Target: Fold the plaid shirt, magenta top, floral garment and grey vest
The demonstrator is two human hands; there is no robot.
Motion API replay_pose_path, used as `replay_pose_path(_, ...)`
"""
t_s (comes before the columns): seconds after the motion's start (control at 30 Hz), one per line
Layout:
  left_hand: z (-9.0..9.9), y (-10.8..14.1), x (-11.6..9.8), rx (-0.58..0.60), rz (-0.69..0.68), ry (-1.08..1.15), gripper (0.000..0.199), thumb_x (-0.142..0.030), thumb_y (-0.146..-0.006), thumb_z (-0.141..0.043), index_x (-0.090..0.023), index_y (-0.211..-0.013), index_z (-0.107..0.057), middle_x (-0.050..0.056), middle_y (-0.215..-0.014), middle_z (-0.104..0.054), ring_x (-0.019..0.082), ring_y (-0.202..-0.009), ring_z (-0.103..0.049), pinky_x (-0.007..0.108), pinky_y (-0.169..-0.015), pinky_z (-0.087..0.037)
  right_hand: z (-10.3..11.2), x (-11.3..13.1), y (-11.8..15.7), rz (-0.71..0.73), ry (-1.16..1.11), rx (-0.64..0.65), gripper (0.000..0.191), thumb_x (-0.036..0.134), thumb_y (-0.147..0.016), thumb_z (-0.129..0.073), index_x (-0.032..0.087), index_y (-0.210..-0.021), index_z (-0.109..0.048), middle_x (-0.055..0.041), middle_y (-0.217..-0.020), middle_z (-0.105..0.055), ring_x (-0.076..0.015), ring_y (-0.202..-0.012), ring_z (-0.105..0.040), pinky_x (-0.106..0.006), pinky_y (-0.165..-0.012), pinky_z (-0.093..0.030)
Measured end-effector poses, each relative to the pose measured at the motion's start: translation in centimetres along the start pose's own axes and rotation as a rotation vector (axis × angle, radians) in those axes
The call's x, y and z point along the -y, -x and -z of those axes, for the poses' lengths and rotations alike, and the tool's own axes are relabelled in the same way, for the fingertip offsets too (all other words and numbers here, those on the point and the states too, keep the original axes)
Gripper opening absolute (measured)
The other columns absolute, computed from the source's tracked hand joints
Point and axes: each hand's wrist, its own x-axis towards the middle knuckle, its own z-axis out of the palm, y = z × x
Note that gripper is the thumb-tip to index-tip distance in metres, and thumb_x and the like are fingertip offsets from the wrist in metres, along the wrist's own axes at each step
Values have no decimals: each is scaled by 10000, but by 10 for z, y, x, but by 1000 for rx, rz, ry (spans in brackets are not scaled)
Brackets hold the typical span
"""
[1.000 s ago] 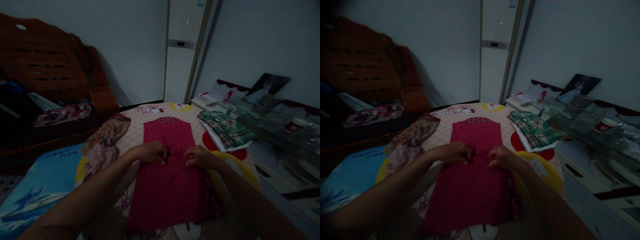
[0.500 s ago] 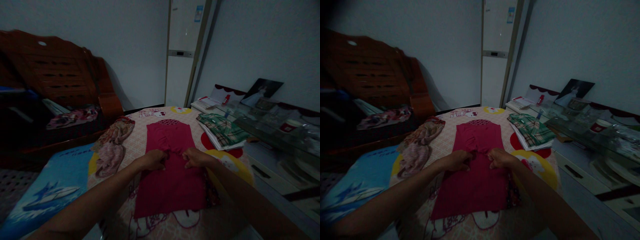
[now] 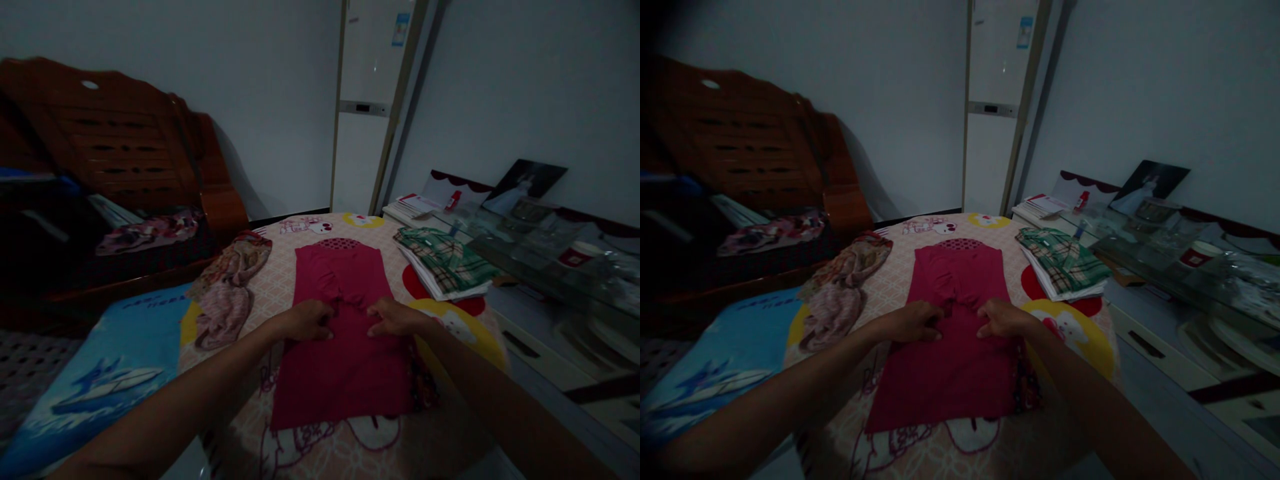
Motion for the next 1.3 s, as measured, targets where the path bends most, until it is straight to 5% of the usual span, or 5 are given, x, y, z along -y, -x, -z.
replay_pose_path(0.17,1,4,2,-130,-77,80,199,-360,-892,-551,-183,-944,-627,36,-905,-677,164,-805,-607,241,-678,-393,11,2,5,126,-73,-18,188,328,-791,-654,164,-705,-624,18,-671,-578,-145,-672,-507,-247,-624,-328)
replay_pose_path(0.37,49,-12,9,-259,-79,35,218,-353,-895,-525,-168,-823,-616,11,-744,-615,149,-688,-543,264,-645,-363,59,9,-9,170,-90,-168,250,317,-812,-596,172,-615,-543,35,-611,-511,-129,-634,-454,-257,-619,-307)
replay_pose_path(0.83,141,-80,78,-349,-14,-120,207,-323,-858,-553,-151,-789,-646,-3,-687,-575,122,-658,-480,245,-644,-317,146,-20,-112,129,98,-246,208,245,-771,-632,167,-583,-592,47,-565,-458,-112,-601,-417,-254,-598,-304)
replay_pose_path(1.03,142,-123,114,-306,66,-254,199,-311,-860,-578,-155,-844,-701,37,-750,-644,161,-721,-550,269,-699,-359,135,-44,-164,-64,263,-291,66,213,-769,-682,174,-759,-733,-25,-693,-637,-166,-722,-549,-272,-644,-360)
replay_pose_path(1.3,97,-150,128,-370,316,-359,281,-317,-912,-523,-150,-1060,-694,131,-1067,-679,264,-1000,-610,328,-841,-428,84,-60,-182,-164,487,-391,220,253,-905,-554,184,-1036,-717,-133,-1047,-693,-264,-1012,-594,-342,-855,-409)
